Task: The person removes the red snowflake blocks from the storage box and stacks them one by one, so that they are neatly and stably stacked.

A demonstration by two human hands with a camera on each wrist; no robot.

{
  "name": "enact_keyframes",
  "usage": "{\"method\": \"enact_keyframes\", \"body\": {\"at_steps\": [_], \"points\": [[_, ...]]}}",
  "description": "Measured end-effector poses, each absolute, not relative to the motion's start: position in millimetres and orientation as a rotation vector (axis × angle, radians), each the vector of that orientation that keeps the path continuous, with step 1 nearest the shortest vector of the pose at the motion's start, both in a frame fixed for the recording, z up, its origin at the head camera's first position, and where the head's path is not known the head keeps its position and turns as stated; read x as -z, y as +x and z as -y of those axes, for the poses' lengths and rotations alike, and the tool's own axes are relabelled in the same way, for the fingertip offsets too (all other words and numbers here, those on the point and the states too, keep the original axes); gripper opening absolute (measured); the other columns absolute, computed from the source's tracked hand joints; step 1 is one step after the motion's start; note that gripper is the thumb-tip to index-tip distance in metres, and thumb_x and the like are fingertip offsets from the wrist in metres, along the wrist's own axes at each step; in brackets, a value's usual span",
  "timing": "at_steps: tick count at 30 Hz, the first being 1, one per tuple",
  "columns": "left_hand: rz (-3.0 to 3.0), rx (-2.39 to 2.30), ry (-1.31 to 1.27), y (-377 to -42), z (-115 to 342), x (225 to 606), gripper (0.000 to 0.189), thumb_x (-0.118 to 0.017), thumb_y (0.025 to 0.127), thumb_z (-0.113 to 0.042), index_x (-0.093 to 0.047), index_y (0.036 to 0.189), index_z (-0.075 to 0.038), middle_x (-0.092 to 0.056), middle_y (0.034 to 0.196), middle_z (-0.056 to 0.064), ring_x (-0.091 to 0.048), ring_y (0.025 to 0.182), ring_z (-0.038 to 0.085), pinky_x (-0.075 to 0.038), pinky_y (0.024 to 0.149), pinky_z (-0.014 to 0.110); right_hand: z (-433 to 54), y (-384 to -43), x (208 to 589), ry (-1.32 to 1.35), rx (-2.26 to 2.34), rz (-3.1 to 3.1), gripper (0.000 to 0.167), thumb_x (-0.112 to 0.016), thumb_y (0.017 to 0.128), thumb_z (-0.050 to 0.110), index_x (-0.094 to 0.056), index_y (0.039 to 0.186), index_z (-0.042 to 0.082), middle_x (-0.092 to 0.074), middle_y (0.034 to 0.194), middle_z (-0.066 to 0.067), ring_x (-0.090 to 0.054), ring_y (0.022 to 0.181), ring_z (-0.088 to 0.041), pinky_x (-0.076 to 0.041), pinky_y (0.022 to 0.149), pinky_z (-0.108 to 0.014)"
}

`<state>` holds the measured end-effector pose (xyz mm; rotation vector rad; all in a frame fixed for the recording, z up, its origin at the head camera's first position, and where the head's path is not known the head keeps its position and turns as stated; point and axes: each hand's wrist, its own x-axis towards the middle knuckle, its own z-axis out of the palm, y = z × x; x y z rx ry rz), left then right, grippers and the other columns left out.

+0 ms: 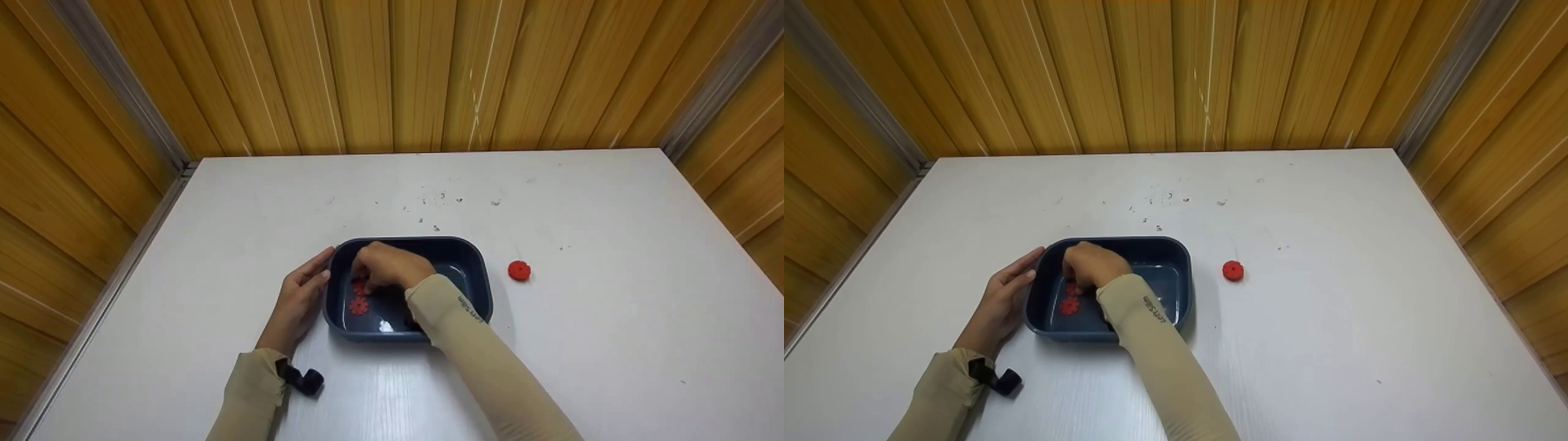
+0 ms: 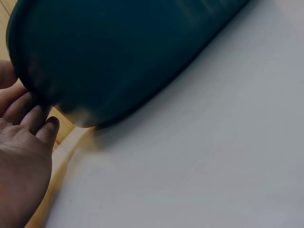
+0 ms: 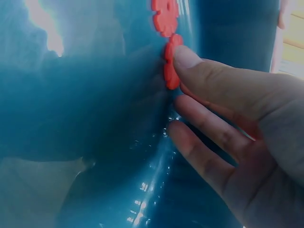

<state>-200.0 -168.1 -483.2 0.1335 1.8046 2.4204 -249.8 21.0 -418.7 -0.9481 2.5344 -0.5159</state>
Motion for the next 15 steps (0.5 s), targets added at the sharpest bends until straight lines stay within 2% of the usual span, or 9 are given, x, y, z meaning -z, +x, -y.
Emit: {"method": "enact_keyframes", "body": {"at_steps": [8, 15], "points": [[-1.835, -2.404, 0.135, -200.5, 168.3, 483.1, 0.049, -0.054, 0.093, -0.001, -0.044, 0.141, 0.003, -0.043, 0.149, 0.013, -0.038, 0.141, 0.017, -0.036, 0.11, 0.019, -18.4, -246.4, 418.9, -0.94, 0.462, -2.567, 0.023, -0.08, 0.073, 0.003, -0.075, 0.095, 0.006, -0.071, 0.088, -0.006, -0.058, 0.073, -0.01, -0.054, 0.068, -0.023], [-1.902, -2.354, 0.12, -201.0, 168.1, 483.6, 0.049, -0.054, 0.093, -0.003, -0.044, 0.142, 0.0, -0.043, 0.15, 0.011, -0.035, 0.142, 0.017, -0.034, 0.111, 0.019, -21.0, -244.9, 417.7, -0.912, 0.459, -2.56, 0.024, -0.082, 0.07, 0.002, -0.072, 0.092, 0.006, -0.069, 0.084, -0.004, -0.056, 0.069, -0.01, -0.05, 0.062, -0.021]]}}
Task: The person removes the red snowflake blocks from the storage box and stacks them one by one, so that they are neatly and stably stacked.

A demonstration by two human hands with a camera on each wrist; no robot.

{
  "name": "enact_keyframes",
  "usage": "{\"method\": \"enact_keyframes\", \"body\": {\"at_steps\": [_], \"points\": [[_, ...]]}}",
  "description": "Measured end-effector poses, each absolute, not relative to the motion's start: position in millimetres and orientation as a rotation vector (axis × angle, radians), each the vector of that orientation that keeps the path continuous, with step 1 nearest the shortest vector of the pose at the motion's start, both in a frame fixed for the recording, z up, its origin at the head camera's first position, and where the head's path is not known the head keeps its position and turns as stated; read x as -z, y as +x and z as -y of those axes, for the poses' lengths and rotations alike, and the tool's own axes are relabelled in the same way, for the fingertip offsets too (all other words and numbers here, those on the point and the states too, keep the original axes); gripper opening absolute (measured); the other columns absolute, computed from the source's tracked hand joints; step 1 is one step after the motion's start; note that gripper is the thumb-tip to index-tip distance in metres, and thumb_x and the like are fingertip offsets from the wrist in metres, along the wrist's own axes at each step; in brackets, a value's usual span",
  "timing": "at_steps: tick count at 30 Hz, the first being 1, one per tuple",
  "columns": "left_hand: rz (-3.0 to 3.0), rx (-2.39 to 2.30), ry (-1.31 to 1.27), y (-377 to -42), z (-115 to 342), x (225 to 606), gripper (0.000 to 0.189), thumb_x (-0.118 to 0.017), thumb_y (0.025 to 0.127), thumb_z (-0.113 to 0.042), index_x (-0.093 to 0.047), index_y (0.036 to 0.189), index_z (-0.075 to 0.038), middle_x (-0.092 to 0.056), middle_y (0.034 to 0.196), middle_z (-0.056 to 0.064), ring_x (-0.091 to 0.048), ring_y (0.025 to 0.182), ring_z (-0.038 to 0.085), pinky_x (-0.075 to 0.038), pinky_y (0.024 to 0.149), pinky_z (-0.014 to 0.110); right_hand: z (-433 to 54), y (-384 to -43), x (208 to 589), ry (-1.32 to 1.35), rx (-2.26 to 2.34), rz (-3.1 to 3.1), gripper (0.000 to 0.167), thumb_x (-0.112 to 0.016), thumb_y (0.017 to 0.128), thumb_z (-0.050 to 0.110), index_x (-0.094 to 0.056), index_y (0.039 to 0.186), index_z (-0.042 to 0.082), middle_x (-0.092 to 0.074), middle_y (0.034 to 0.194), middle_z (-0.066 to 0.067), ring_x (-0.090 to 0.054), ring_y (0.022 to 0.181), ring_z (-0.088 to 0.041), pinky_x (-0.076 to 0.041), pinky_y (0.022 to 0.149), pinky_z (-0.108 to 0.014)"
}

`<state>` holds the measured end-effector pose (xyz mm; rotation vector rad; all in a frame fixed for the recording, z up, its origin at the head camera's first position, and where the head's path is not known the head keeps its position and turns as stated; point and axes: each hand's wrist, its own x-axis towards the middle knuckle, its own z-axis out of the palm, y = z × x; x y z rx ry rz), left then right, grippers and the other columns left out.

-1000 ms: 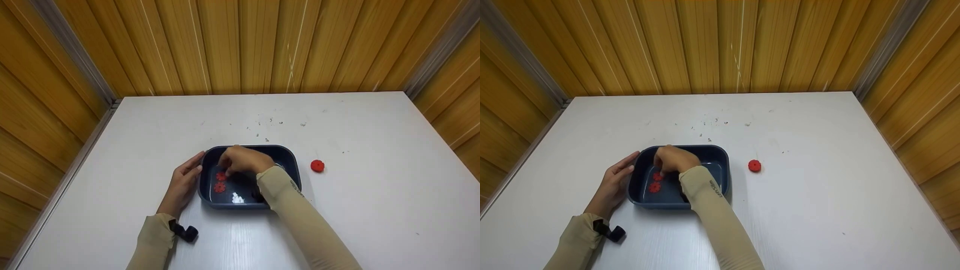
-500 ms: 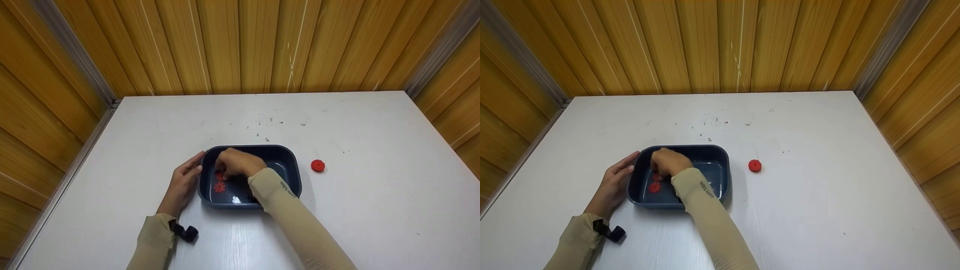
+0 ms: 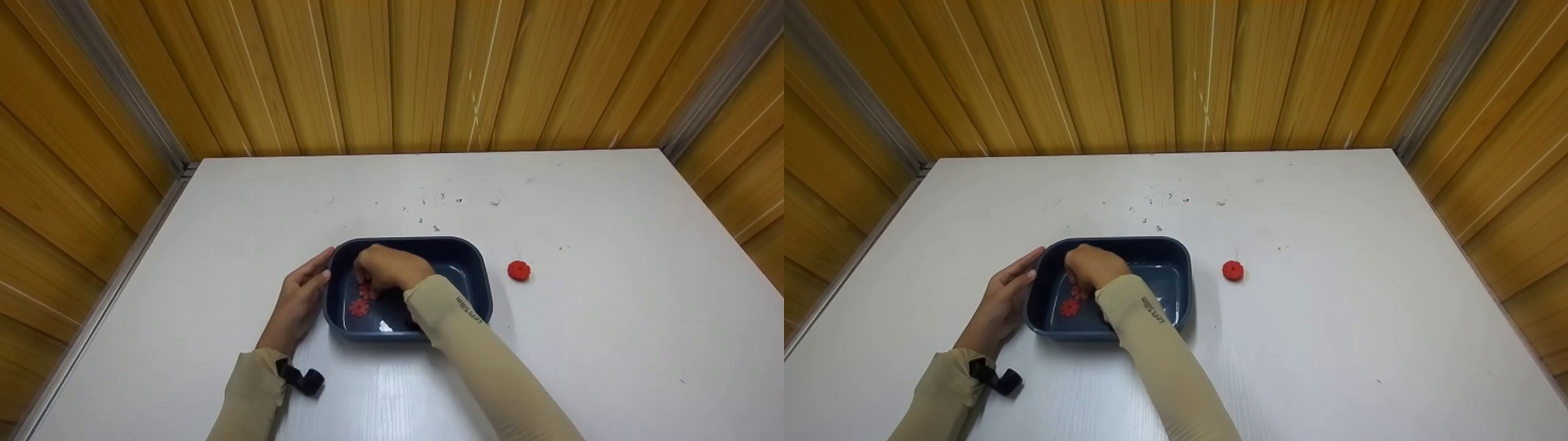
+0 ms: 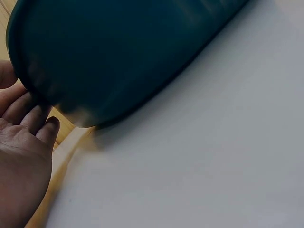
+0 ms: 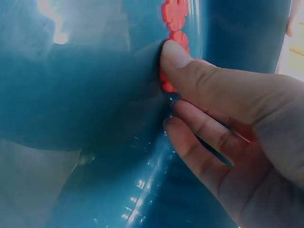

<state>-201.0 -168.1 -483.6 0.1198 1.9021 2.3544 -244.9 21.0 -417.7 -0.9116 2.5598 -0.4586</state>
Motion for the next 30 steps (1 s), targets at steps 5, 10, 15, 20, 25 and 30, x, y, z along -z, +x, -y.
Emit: {"method": "enact_keyframes", "body": {"at_steps": [5, 10, 15, 20, 25, 30], "points": [[-1.914, -2.351, 0.12, -201, 168, 483, 0.049, -0.054, 0.093, -0.003, -0.045, 0.141, 0.0, -0.043, 0.15, 0.011, -0.035, 0.142, 0.017, -0.033, 0.112, 0.021, -25, -246, 418, -0.89, 0.492, -2.527, 0.023, -0.08, 0.071, 0.001, -0.07, 0.091, 0.007, -0.066, 0.077, -0.001, -0.055, 0.064, -0.009, -0.046, 0.056, -0.019], [-1.923, -2.345, 0.116, -201, 168, 483, 0.049, -0.054, 0.094, -0.004, -0.045, 0.141, 0.0, -0.043, 0.15, 0.011, -0.035, 0.142, 0.017, -0.031, 0.114, 0.024, -30, -247, 420, -0.902, 0.53, -2.515, 0.021, -0.079, 0.071, -0.001, -0.069, 0.088, 0.007, -0.065, 0.074, -0.001, -0.054, 0.061, -0.009, -0.045, 0.053, -0.018], [-1.918, -2.345, 0.105, -201, 167, 483, 0.048, -0.054, 0.094, -0.004, -0.045, 0.141, -0.001, -0.043, 0.15, 0.01, -0.035, 0.142, 0.017, -0.03, 0.114, 0.025, -36, -247, 417, -0.905, 0.559, -2.501, 0.017, -0.076, 0.074, -0.003, -0.07, 0.085, 0.008, -0.065, 0.073, 0.0, -0.055, 0.06, -0.008, -0.047, 0.054, -0.019], [-1.915, -2.351, 0.107, -201, 168, 483, 0.048, -0.053, 0.094, -0.002, -0.045, 0.141, 0.0, -0.043, 0.15, 0.01, -0.035, 0.142, 0.017, -0.031, 0.114, 0.025, -42, -246, 412, -0.892, 0.56, -2.516, 0.019, -0.071, 0.075, -0.006, -0.072, 0.084, 0.011, -0.067, 0.073, 0.0, -0.054, 0.06, -0.008, -0.046, 0.054, -0.02], [-1.904, -2.358, 0.115, -201, 168, 483, 0.048, -0.053, 0.094, -0.002, -0.044, 0.142, 0.001, -0.042, 0.15, 0.011, -0.034, 0.142, 0.017, -0.032, 0.112, 0.021, -47, -246, 408, -0.925, 0.56, -2.512, 0.02, -0.069, 0.075, -0.007, -0.073, 0.085, 0.01, -0.069, 0.076, -0.002, -0.054, 0.062, -0.008, -0.046, 0.055, -0.02], [-1.909, -2.357, 0.124, -201, 169, 484, 0.049, -0.054, 0.093, -0.002, -0.044, 0.141, 0.001, -0.043, 0.15, 0.012, -0.035, 0.142, 0.016, -0.034, 0.111, 0.018, -54, -247, 405, -0.986, 0.571, -2.517, 0.02, -0.068, 0.074, -0.007, -0.073, 0.086, 0.008, -0.07, 0.08, -0.002, -0.056, 0.066, -0.008, -0.048, 0.059, -0.02]]}}
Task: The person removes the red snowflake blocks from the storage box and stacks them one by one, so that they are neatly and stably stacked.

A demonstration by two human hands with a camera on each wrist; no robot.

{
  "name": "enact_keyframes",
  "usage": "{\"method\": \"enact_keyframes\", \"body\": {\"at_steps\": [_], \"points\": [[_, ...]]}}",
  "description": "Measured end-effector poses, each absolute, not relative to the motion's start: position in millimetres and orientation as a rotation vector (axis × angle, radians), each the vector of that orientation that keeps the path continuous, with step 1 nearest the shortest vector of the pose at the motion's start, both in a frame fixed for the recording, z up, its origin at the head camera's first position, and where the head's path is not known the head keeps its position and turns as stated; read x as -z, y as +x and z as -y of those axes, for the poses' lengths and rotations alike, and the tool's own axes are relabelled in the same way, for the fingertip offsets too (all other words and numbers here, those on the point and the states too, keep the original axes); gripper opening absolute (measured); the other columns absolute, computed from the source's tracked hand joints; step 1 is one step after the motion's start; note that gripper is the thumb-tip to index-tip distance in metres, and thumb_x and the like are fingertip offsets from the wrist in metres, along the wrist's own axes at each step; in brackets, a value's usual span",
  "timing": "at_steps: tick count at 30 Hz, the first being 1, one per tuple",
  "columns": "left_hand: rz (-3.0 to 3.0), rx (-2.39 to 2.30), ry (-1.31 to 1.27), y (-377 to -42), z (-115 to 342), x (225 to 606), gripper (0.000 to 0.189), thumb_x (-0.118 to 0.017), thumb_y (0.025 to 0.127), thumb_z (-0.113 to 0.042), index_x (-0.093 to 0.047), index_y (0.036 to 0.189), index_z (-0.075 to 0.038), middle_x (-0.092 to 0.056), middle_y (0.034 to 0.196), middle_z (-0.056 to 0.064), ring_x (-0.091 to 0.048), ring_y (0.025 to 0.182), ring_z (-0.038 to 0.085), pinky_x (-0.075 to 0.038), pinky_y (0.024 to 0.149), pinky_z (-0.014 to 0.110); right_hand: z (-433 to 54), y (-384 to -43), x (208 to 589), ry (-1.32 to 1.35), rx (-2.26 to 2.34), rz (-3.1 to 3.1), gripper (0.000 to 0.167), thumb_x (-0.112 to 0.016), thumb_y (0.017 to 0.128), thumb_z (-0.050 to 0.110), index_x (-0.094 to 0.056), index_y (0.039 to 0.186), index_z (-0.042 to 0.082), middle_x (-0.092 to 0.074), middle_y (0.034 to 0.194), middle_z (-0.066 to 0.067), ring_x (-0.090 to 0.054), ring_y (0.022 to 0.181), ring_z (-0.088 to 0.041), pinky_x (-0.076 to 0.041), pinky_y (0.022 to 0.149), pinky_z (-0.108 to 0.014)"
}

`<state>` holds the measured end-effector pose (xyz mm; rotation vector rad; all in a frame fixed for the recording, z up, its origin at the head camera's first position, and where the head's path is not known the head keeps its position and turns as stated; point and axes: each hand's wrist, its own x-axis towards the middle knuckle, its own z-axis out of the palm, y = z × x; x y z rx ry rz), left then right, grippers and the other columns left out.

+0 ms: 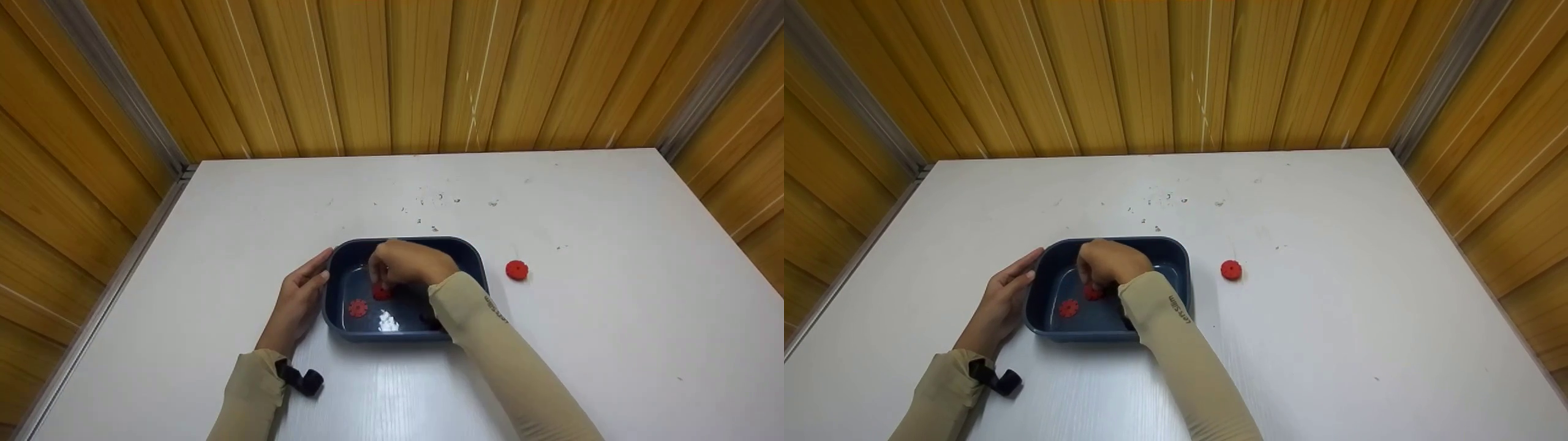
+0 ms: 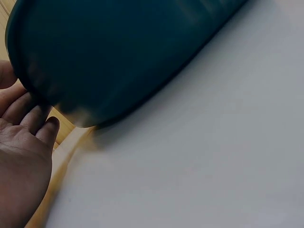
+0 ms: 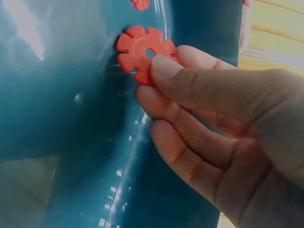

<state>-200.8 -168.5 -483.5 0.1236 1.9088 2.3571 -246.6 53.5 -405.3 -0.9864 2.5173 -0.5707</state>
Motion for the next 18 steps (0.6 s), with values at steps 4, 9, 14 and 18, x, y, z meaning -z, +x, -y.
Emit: {"method": "enact_keyframes", "body": {"at_steps": [4, 9, 14, 18], "points": [[-1.93, -2.348, 0.125, -201, 168, 483, 0.049, -0.055, 0.093, -0.002, -0.045, 0.141, 0.001, -0.043, 0.15, 0.011, -0.035, 0.142, 0.015, -0.034, 0.11, 0.018, -60, -246, 401, -0.937, 0.592, -2.518, 0.024, -0.063, 0.075, -0.007, -0.073, 0.088, 0.011, -0.068, 0.081, 0.0, -0.056, 0.066, -0.01, -0.049, 0.058, -0.022], [-1.929, -2.352, 0.12, -201, 168, 483, 0.049, -0.054, 0.093, -0.002, -0.045, 0.141, 0.001, -0.043, 0.15, 0.012, -0.035, 0.142, 0.016, -0.034, 0.111, 0.019, -67, -248, 394, -0.953, 0.622, -2.505, 0.023, -0.061, 0.078, -0.007, -0.073, 0.09, 0.009, -0.068, 0.08, -0.002, -0.055, 0.067, -0.01, -0.047, 0.058, -0.02], [-1.91, -2.363, 0.118, -201, 168, 483, 0.049, -0.054, 0.093, -0.002, -0.044, 0.141, 0.002, -0.043, 0.15, 0.012, -0.034, 0.142, 0.016, -0.033, 0.112, 0.02, -75, -250, 389, -1.008, 0.652, -2.512, 0.02, -0.064, 0.078, -0.008, -0.073, 0.09, 0.005, -0.069, 0.079, -0.006, -0.053, 0.066, -0.008, -0.043, 0.056, -0.017], [-1.921, -2.354, 0.12, -201, 168, 483, 0.049, -0.054, 0.093, -0.002, -0.045, 0.141, 0.001, -0.043, 0.15, 0.012, -0.034, 0.143, 0.016, -0.032, 0.113, 0.022, -82, -249, 384, -1.01, 0.661, -2.532, 0.018, -0.064, 0.079, -0.006, -0.073, 0.091, 0.005, -0.07, 0.081, -0.006, -0.055, 0.067, -0.009, -0.045, 0.059, -0.017]]}}
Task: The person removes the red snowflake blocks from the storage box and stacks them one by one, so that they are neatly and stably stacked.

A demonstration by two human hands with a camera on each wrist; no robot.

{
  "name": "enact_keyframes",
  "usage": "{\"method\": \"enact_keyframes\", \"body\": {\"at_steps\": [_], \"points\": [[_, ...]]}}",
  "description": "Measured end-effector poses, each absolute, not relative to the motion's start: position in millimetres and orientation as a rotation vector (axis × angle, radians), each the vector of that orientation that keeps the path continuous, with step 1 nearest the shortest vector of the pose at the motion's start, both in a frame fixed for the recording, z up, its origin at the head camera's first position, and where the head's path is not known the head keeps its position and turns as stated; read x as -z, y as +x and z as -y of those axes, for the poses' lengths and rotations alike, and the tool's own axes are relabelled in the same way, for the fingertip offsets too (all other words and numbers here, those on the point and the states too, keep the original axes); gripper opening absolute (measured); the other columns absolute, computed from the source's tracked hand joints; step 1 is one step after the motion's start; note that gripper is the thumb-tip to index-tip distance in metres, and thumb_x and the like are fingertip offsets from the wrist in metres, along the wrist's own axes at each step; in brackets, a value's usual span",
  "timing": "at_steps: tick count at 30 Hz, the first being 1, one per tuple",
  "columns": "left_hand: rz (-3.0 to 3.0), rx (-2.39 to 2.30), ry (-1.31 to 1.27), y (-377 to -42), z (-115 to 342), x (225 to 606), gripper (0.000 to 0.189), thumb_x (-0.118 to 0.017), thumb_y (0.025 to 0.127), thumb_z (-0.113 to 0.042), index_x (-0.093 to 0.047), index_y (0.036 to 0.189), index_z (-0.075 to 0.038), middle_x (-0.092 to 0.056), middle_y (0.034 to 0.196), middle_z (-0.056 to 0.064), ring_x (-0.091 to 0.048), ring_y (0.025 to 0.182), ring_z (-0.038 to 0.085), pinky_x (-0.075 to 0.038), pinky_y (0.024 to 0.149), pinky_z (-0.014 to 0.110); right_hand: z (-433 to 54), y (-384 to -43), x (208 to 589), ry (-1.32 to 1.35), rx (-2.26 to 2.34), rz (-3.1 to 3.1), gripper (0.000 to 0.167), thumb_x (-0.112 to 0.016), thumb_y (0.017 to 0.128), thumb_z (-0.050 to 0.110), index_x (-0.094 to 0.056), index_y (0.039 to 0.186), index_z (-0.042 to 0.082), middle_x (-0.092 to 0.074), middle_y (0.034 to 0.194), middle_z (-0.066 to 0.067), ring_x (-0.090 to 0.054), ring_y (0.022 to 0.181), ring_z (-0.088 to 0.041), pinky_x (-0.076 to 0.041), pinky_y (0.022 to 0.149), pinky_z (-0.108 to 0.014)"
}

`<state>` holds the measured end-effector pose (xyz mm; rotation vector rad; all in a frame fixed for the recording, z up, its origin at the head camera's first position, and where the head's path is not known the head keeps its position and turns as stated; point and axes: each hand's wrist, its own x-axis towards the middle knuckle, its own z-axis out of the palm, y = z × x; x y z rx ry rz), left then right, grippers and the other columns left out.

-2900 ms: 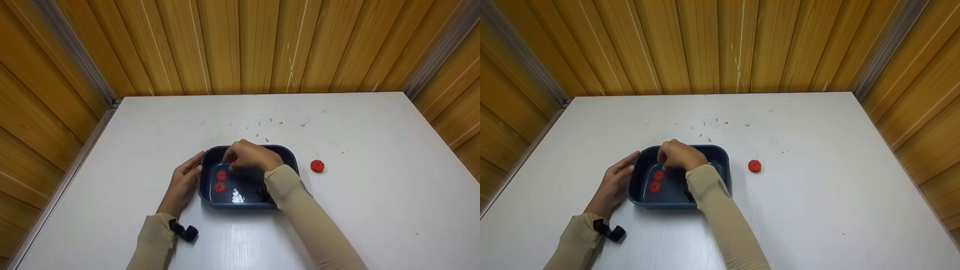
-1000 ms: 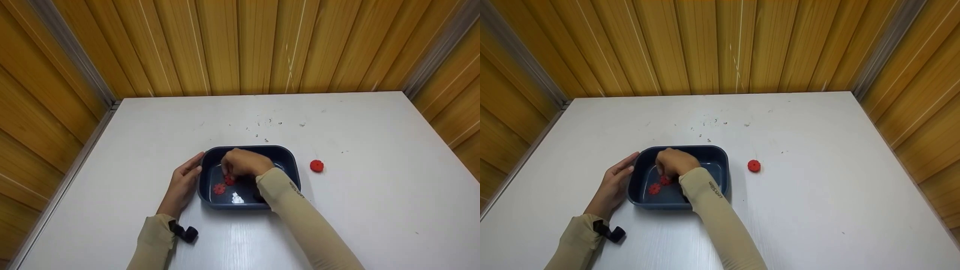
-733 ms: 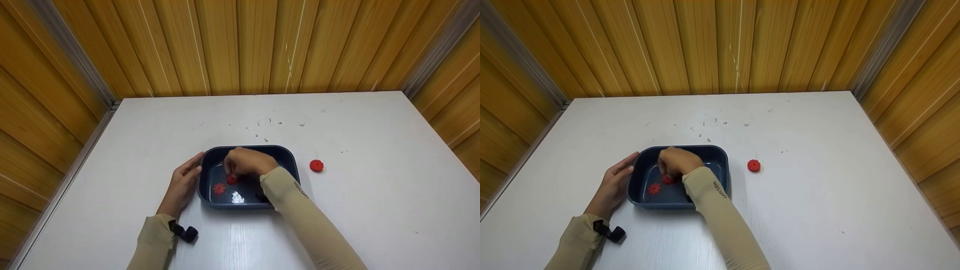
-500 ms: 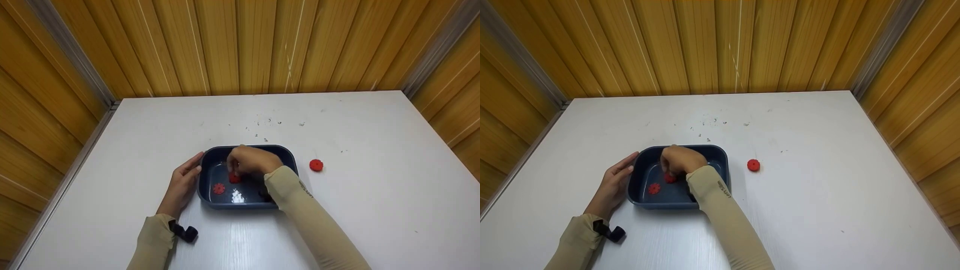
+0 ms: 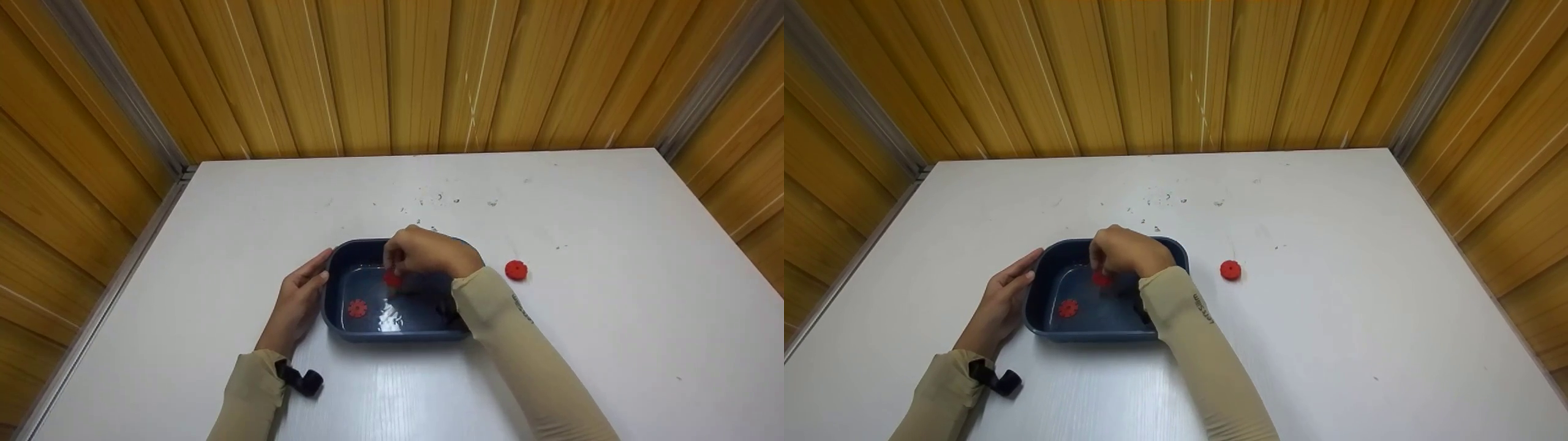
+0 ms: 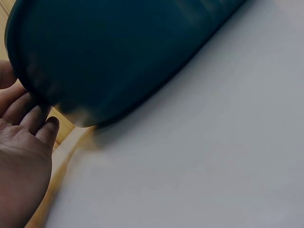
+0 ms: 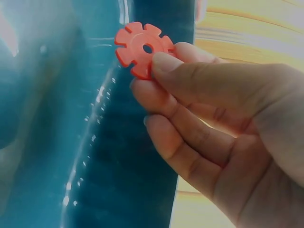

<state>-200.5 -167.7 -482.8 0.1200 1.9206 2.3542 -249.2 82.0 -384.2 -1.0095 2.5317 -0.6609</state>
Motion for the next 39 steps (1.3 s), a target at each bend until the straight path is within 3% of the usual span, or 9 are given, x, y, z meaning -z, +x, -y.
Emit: {"method": "enact_keyframes", "body": {"at_steps": [20, 32, 39], "points": [[-1.847, -2.401, 0.145, -199, 170, 483, 0.05, -0.054, 0.093, -0.001, -0.042, 0.142, 0.003, -0.041, 0.15, 0.014, -0.04, 0.138, 0.012, -0.038, 0.108, 0.017, -131, -248, 368, -0.955, 0.808, -2.604, 0.012, -0.069, 0.082, -0.001, -0.073, 0.091, 0.006, -0.073, 0.087, -0.005, -0.065, 0.078, -0.015, -0.052, 0.071, -0.026], [-1.882, -2.37, 0.122, -201, 168, 484, 0.05, -0.055, 0.093, -0.003, -0.044, 0.141, 0.001, -0.042, 0.15, 0.012, -0.035, 0.142, 0.016, -0.036, 0.11, 0.019, -166, -245, 367, -0.764, 0.947, -2.605, 0.012, -0.071, 0.083, 0.003, -0.073, 0.094, 0.006, -0.073, 0.087, -0.007, -0.068, 0.078, -0.015, -0.052, 0.065, -0.022], [-1.841, -2.396, 0.121, -201, 169, 484, 0.05, -0.054, 0.093, -0.001, -0.043, 0.142, 0.003, -0.042, 0.15, 0.013, -0.04, 0.139, 0.013, -0.038, 0.109, 0.018, -186, -242, 371, -0.712, 0.949, -2.666, 0.01, -0.069, 0.085, 0.005, -0.073, 0.094, 0.008, -0.073, 0.088, -0.005, -0.066, 0.077, -0.016, -0.052, 0.07, -0.027]]}}
